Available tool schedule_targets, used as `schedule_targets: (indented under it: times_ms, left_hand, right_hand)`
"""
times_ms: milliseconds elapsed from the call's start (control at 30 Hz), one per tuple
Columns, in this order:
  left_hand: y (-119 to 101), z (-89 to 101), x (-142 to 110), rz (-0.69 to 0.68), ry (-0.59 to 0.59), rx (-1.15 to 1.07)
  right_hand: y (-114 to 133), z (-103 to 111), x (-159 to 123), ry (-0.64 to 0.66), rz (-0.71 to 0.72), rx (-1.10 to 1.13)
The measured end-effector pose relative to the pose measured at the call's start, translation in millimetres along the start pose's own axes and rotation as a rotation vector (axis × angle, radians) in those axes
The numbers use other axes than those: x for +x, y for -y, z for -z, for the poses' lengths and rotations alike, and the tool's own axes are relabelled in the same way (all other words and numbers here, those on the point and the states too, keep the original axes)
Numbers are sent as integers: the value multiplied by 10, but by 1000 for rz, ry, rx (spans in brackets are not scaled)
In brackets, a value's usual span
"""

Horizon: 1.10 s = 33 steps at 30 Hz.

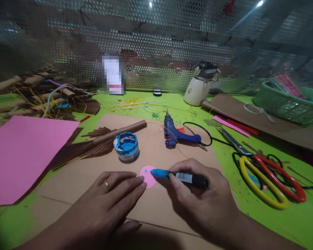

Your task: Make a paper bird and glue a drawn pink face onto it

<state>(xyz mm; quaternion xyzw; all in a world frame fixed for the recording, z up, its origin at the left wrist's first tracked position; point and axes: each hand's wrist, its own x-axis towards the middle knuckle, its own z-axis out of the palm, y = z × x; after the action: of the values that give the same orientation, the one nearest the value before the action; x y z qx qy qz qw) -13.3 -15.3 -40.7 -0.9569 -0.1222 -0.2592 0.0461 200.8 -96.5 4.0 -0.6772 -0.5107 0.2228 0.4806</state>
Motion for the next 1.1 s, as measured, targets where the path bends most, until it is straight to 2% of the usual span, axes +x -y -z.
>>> schedule_targets:
  times_ms: [167,333,500,667,767,1000,1100]
  left_hand:
    - [8,-26,-23,-3,19,10]
    - [-1,-30,-30,-3,22,23]
    - [0,-12,-16,-6,12,-18]
    - [8,-11,-26,-2,27,-3]
    - [7,-16,-27,-7,18,-3]
    - [0,-1,-26,3,24,-9]
    - [4,0,-20,6,31,-5]
  right_hand:
    - [5,-4,-8,-22,-40,13]
    - [7,3,-1,10,-29,10]
    - [12,24,10,-37,9,-69]
    - [13,34,9,36,-15,-4]
    - [8,27,9,10,-16,0]
    - [-11,27,1,26,30,-44]
    - [-18,25,9,-9,84,-97]
